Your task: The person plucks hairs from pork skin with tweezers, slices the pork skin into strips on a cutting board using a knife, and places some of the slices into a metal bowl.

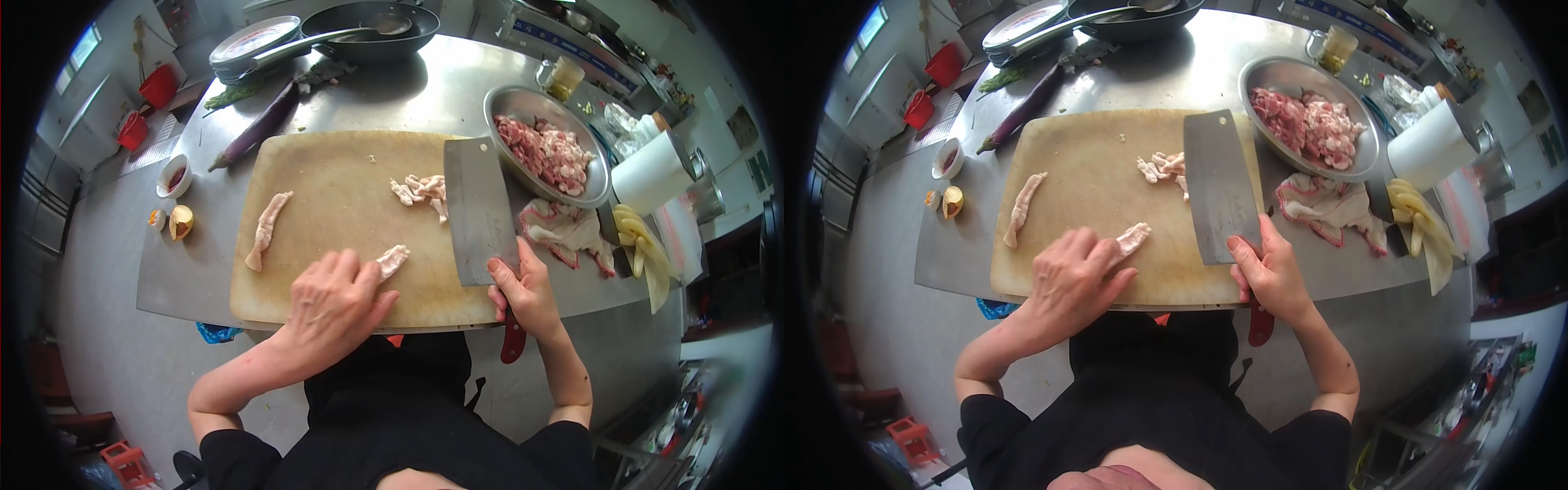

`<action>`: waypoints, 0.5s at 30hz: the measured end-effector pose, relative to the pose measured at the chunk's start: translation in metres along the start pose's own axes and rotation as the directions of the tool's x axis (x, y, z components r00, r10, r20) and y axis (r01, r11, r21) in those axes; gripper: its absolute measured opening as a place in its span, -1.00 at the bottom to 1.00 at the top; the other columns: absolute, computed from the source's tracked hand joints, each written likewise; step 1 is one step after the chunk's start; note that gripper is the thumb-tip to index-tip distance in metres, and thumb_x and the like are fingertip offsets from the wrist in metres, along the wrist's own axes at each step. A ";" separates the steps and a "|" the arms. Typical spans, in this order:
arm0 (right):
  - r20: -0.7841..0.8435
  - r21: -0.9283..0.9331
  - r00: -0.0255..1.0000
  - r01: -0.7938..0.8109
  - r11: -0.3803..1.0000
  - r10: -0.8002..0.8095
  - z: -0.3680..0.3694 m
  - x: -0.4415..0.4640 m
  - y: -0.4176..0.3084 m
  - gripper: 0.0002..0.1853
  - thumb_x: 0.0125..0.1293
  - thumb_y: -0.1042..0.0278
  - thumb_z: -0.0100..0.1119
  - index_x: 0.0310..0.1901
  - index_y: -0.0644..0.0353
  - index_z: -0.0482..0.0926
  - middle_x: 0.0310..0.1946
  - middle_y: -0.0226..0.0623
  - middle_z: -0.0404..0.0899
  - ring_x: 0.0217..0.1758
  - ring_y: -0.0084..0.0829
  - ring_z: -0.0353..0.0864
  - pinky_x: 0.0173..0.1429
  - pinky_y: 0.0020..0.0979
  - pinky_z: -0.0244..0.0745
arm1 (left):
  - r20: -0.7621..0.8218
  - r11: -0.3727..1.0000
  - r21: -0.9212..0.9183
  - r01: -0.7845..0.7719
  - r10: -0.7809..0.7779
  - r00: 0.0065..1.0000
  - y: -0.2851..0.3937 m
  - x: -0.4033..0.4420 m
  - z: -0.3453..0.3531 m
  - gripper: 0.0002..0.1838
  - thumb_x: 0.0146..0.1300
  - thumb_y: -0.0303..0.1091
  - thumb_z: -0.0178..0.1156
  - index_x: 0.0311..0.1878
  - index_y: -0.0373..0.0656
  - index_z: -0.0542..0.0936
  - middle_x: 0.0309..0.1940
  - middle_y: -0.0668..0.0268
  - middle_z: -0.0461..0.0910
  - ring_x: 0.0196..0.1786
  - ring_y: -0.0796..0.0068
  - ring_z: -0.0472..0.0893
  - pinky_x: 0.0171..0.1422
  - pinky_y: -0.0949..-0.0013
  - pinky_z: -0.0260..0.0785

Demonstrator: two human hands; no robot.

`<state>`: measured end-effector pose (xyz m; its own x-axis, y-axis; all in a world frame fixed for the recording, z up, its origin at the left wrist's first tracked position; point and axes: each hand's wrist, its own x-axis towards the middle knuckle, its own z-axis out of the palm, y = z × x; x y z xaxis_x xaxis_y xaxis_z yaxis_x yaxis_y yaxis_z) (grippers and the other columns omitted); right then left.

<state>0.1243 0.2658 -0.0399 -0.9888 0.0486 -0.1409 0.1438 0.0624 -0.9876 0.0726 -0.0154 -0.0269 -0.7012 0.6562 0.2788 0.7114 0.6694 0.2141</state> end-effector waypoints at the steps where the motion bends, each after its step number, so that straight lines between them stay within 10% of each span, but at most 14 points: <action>1: 0.027 -0.032 1.000 0.010 0.999 -0.009 0.000 0.000 0.001 -0.71 0.62 0.31 0.12 0.18 0.30 0.38 -0.50 -0.48 0.41 -0.60 -0.68 0.38 -0.59 -0.52 0.42 | -0.092 0.998 0.060 -0.026 0.031 0.995 -0.003 -0.001 -0.004 -0.71 0.26 -0.24 0.42 -0.09 -0.21 0.62 -0.29 0.21 0.56 -0.21 0.22 0.64 -0.20 0.16 0.49; 11: 0.023 -0.108 1.000 -0.012 0.994 0.015 0.001 0.001 -0.006 -0.72 0.61 0.34 0.15 0.18 0.27 0.40 -0.49 -0.51 0.38 -0.57 -0.70 0.36 -0.58 -0.52 0.38 | -0.145 0.971 -0.206 0.122 -0.153 0.977 0.000 -0.026 0.013 -0.81 0.23 -0.40 0.41 -0.14 -0.20 0.63 -0.27 0.19 0.49 -0.18 0.14 0.58 -0.17 0.15 0.48; 15: 0.284 -0.681 0.896 0.439 0.586 -0.340 0.003 -0.013 -0.034 -0.79 0.45 0.46 0.19 0.00 0.27 0.39 -0.61 -0.16 0.55 -0.60 -0.15 0.62 -0.56 -0.20 0.45 | -0.200 0.969 -0.169 0.181 -0.213 0.956 0.014 -0.018 0.011 -0.80 0.23 -0.45 0.39 -0.11 -0.23 0.65 -0.24 0.17 0.53 -0.14 0.12 0.59 -0.11 0.16 0.50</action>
<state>0.1326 0.2597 -0.0048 -0.9464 -0.2611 0.1902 -0.3227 0.7369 -0.5940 0.0948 -0.0139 -0.0393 -0.8130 0.4149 0.4085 0.5704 0.7080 0.4163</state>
